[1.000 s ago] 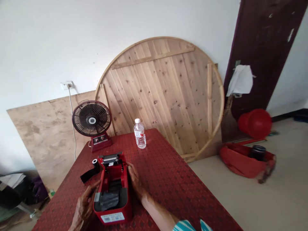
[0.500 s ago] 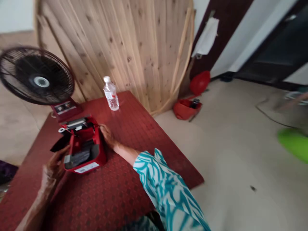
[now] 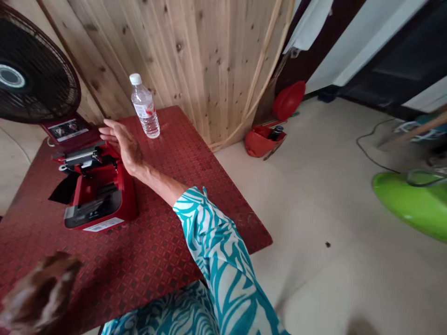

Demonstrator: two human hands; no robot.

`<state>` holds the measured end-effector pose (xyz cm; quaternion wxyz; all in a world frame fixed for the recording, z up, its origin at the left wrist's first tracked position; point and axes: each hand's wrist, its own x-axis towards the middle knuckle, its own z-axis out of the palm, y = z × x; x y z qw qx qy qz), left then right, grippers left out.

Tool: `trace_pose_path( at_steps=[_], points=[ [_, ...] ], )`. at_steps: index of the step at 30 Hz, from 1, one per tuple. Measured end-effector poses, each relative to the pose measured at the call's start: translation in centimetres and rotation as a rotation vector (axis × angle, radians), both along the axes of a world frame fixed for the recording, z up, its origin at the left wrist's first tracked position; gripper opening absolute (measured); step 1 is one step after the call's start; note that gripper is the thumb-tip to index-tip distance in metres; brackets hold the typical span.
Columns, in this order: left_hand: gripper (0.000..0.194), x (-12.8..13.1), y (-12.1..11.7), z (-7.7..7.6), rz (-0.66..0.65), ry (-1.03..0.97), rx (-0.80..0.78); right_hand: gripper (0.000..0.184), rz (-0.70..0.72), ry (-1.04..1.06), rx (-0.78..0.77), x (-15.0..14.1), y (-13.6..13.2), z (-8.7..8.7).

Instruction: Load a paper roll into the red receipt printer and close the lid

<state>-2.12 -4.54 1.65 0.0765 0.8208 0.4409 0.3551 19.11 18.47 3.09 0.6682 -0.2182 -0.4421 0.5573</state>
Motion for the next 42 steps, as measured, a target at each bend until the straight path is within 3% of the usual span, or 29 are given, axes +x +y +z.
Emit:
trace_pose_path(
  at_steps=[4, 8, 10, 12, 15, 18, 21, 23, 26, 32, 37, 42],
  points=[
    [0.022, 3.2, -1.1, -0.4, -0.136, 0.123, 0.077, 0.061, 0.063, -0.078, 0.122, -0.2, 0.2, 4.2],
    [0.020, 3.2, -0.7, -0.6, -0.161, 0.112, 0.139, 0.058, -0.070, -0.156, 0.152, 1.3, 0.6, 6.1],
    [0.020, 2.5, -0.4, -0.7, -0.155, 0.064, 0.126, 0.057, -0.124, -0.172, 0.130, 2.3, 0.6, 5.3],
    [0.021, 1.6, 0.0, -0.7, -0.113, -0.009, 0.080, 0.057, -0.156, -0.194, 0.095, 3.3, 0.5, 3.2],
    [0.017, 0.2, 1.9, -0.5, 0.114, -0.212, -0.057, 0.054, -0.213, -0.248, -0.011, 3.9, 0.0, -1.2],
    [0.029, -0.6, 5.4, -0.3, 0.343, -0.534, -0.201, 0.053, -0.238, -0.302, -0.128, 3.4, -0.9, -5.8],
    [0.045, -0.4, 9.1, -0.8, 0.308, -0.757, -0.295, 0.052, -0.187, -0.335, -0.167, 2.5, -1.8, -9.0],
    [0.051, -0.2, 10.8, -1.3, 0.251, -0.818, -0.373, 0.049, -0.166, -0.372, -0.160, 2.0, -2.3, -10.2],
    [0.054, -0.1, 11.7, -1.8, 0.238, -0.821, -0.458, 0.042, -0.172, -0.461, -0.116, 1.8, -2.8, -10.7],
    [0.059, -0.3, 11.6, -1.5, 0.282, -0.720, -0.591, 0.038, -0.148, -0.634, 0.030, 1.8, -2.9, -9.8],
    [0.059, -0.2, 11.8, -2.1, 0.229, -0.692, -0.643, 0.040, -0.085, -0.612, 0.050, 1.7, -3.0, -9.1],
    [0.062, 0.3, 12.6, -1.9, 0.194, -0.801, -0.733, 0.044, -0.036, -0.560, 0.046, 1.7, -3.2, -8.7]
  ],
)
